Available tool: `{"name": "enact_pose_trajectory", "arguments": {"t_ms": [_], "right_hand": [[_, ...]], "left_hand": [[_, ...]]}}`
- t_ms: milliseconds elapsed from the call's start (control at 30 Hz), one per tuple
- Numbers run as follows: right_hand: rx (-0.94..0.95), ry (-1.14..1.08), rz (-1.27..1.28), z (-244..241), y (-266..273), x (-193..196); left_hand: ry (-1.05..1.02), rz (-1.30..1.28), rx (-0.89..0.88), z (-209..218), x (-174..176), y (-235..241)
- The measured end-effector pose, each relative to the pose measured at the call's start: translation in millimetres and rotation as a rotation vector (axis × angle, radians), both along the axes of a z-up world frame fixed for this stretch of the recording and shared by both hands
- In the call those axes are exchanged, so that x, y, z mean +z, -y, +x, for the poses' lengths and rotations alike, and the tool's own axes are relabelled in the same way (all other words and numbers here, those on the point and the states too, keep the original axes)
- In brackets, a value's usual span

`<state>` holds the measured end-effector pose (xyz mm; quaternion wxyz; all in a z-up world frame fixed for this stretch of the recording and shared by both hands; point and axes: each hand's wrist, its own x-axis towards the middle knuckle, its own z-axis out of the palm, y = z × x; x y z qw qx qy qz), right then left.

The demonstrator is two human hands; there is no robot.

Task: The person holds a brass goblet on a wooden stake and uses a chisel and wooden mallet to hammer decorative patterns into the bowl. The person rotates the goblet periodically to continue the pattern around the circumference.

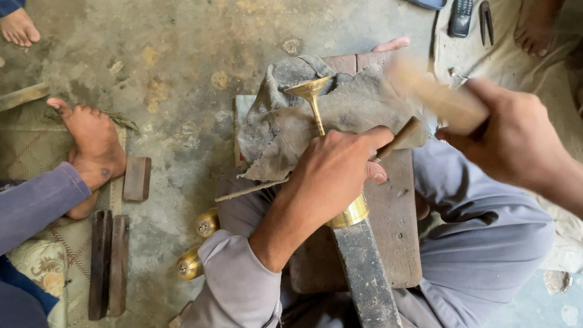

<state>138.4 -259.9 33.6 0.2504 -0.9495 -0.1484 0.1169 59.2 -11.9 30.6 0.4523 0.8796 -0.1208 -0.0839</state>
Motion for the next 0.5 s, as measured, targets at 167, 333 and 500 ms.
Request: {"name": "enact_pose_trajectory", "arguments": {"t_ms": [167,333,500], "right_hand": [[-0.024,-0.166,-0.221,15.4,-11.1,17.0],[0.218,0.204,-0.135,15.2,-35.1,57.4],[0.401,0.516,-0.483,4.1,-57.5,89.0]], "left_hand": [[-0.056,0.001,0.182,-17.3,-2.4,0.2],[0.088,-0.029,0.399,-45.9,-12.1,3.8],[0.273,-0.075,0.501,-58.9,-21.7,8.2]]}}
